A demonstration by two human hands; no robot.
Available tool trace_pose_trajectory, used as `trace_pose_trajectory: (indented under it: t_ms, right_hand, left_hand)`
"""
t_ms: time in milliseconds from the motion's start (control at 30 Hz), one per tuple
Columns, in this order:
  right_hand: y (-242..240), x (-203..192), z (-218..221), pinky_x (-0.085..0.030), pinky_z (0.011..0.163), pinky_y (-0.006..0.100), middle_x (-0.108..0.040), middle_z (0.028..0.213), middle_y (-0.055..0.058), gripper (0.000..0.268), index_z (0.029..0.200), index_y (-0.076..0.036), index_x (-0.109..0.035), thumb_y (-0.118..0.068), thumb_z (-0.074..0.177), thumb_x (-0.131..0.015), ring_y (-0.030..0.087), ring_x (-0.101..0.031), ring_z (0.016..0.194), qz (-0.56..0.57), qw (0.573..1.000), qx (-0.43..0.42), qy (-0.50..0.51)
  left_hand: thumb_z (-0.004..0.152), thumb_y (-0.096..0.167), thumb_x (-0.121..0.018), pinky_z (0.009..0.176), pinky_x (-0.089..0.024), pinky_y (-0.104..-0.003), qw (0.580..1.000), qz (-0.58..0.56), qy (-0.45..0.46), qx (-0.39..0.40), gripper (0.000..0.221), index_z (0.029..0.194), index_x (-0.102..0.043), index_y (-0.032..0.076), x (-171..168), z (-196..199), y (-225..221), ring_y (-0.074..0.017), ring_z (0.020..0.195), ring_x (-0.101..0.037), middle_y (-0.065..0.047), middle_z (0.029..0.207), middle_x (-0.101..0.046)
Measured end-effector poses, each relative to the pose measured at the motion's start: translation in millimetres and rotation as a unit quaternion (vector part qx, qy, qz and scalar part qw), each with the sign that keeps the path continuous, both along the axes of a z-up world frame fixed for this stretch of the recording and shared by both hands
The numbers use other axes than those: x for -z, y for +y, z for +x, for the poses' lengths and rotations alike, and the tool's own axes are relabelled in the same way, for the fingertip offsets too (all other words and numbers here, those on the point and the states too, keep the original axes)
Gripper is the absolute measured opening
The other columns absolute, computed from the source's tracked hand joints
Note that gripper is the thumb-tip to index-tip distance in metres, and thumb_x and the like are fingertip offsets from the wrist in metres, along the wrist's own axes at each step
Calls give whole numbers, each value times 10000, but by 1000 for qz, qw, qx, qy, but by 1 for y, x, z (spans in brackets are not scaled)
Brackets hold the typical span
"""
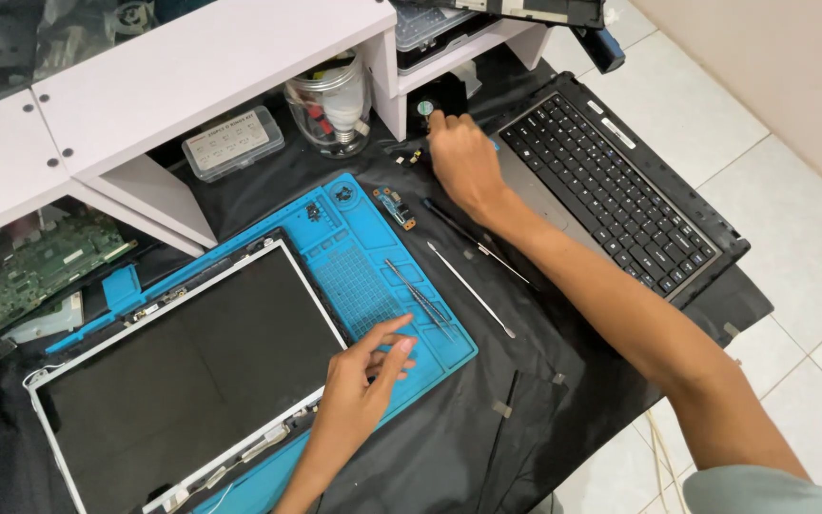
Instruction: The person disassembles a laptop LCD screen assembly on a blue repair mat. They unscrew screws from the screen bezel with a screwdriver, pry at the bezel edge with a metal tool, manipulate the display cable, and lift and reposition the screen panel while working around the frame.
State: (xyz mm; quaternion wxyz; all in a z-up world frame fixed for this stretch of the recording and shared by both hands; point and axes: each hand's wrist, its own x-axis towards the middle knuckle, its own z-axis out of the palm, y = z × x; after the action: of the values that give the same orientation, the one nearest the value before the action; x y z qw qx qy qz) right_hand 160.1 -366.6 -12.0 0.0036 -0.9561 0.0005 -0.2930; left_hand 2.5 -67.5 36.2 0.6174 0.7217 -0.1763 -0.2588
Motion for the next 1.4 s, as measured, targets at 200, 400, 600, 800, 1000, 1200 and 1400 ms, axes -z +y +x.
trace_pose_trajectory:
  t_ms: [200, 400, 600, 800, 1000, 1200, 1400]
  right_hand:
    - [-8, -36, -11, -548, 708, 493, -726, 816, 172, 334, 1041, 0, -634, -170, 815, -813, 385, -672, 809, 189, 979, -69, 35]
    - [-56, -25, -12, -481, 867, 480, -773, 969, 118, 230, 1065, -61, -692, 42, 893, -580, 290, -726, 918, 212, 968, -122, 63]
    - [-53, -33, -21, -360, 1020, 529, -729, 1074, 154, 416, 1223, -90, -711, 75, 868, -570, 354, -658, 1067, 66, 985, -135, 87]
    - [32, -65, -76, -464, 1020, 458, -704, 1158, 156, 159, 1228, -21, -662, -6, 1071, -644, 318, -649, 1095, 109, 970, -201, 82]
    - [128, -50, -131, -561, 827, 319, -723, 1131, 89, 335, 1351, -60, -632, -127, 1023, -640, 147, -696, 942, 454, 809, -246, 281]
    - [179, -42, -149, -498, 674, 304, -737, 1154, 83, 448, 1366, -69, -597, -129, 936, -706, 152, -696, 915, 399, 851, -143, 309]
    - [184, -20, -155, -538, 832, 275, -704, 1148, 100, 412, 1352, -47, -598, -110, 959, -700, 138, -669, 979, 473, 824, -196, 242]
  left_hand:
    - [977, 181, -630, 709, -649, -296, 1000, 5, -3, -10, 361, 1307, -664, 40, -1, 1, 6, -180, 846, -805, -119, 971, -783]
    - [985, 171, -615, 699, -633, -286, 999, 7, -8, -38, 357, 1314, -664, 42, -3, 2, 30, -165, 846, -791, -108, 991, -781]
    - [990, 169, -625, 654, -571, -259, 995, 35, -21, -90, 334, 1300, -683, 61, -16, -5, 63, -126, 836, -762, -88, 959, -795]
    - [1033, 118, -637, 796, -565, -326, 912, 99, -315, -243, 219, 1215, -704, 16, -22, 1, 148, -226, 940, -745, -157, 1091, -756]
    - [1051, 75, -641, 803, -512, -453, 765, 337, -378, -399, 197, 1205, -709, -29, -3, 4, 255, -385, 933, -648, -216, 1055, -657]
    - [989, 101, -682, 787, -501, -451, 804, 303, -292, -421, 324, 1278, -665, -44, 15, 3, 274, -350, 881, -630, -227, 1041, -629]
    - [936, 45, -722, 674, -527, -349, 826, 246, -263, -433, 374, 1300, -669, -26, 27, 11, 286, -223, 780, -629, -168, 1006, -663]
